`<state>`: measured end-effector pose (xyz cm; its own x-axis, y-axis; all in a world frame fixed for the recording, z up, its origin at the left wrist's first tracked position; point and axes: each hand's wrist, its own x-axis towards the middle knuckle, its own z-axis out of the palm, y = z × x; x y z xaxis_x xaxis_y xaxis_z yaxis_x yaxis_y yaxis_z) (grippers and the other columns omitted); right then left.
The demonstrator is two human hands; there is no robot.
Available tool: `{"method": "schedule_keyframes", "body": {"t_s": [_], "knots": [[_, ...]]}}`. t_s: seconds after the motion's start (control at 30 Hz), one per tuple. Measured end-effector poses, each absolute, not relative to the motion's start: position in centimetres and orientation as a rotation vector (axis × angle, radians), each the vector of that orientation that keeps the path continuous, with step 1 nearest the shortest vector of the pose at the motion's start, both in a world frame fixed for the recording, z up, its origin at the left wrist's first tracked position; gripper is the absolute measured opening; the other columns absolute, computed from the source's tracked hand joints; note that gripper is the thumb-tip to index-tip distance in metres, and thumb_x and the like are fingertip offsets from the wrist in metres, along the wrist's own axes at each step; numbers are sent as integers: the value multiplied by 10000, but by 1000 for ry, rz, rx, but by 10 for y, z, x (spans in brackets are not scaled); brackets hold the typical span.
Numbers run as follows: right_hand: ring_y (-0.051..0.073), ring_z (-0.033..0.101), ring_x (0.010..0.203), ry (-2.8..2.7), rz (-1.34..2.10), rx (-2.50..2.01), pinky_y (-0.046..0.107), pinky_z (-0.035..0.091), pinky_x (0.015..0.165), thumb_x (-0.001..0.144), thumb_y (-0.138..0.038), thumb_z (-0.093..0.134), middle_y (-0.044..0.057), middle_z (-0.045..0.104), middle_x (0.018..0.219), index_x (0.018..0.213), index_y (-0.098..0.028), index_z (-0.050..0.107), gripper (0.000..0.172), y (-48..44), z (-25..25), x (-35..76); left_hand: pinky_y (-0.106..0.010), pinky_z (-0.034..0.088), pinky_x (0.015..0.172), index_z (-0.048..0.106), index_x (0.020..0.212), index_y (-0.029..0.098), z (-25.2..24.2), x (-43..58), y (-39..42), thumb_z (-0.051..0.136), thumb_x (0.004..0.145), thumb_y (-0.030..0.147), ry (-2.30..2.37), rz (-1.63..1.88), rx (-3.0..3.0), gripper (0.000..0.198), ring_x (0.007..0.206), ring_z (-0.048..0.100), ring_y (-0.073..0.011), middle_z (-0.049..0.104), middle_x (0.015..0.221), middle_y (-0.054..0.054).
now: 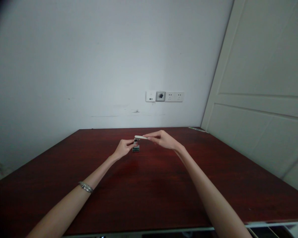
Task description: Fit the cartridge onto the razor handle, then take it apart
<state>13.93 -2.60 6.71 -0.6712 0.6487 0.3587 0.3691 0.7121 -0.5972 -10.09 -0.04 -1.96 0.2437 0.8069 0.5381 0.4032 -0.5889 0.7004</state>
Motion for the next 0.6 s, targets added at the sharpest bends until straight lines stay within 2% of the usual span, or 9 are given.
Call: {"method": "schedule_keyframes", "body": {"t_s": [0.07,0.23,0.33,0.5,0.6], "knots": [[96,401,547,-2338,639,-766,230,326,512,817,-395,469,30,645,742,1105,-188,628,388,-26,66,139,-314,480,761,692,926,133,-19,-101,-2,585,735,245,1109,1286,2098,246,839,639,-225,699,903,-52],[86,345,525,-2312,717,-776,219,282,491,816,-410,471,-9,538,600,1133,-180,608,415,-25,62,137,-300,478,754,694,921,133,-17,-100,-4,578,739,238,1097,1274,2099,240,836,638,-220,695,925,-51],[83,326,525,-2255,727,-782,219,267,486,813,-417,473,-13,511,594,1140,-164,601,432,-25,60,138,-299,475,752,693,913,134,-18,-100,-3,575,739,234,1097,1270,2107,233,823,635,-215,696,922,-52],[78,337,511,-2237,929,-733,214,281,478,781,-444,516,-30,444,557,1124,-175,613,447,-26,51,137,-286,488,692,657,813,118,-20,-96,-1,565,736,228,1091,1269,1998,163,699,631,-174,690,749,-42],[71,327,465,-1936,937,-804,203,262,428,790,-471,482,-34,411,555,1202,-144,548,531,-23,36,127,-269,497,628,581,873,97,-20,-93,-2,543,758,221,977,1242,1746,173,664,638,-164,660,717,-60]]}}
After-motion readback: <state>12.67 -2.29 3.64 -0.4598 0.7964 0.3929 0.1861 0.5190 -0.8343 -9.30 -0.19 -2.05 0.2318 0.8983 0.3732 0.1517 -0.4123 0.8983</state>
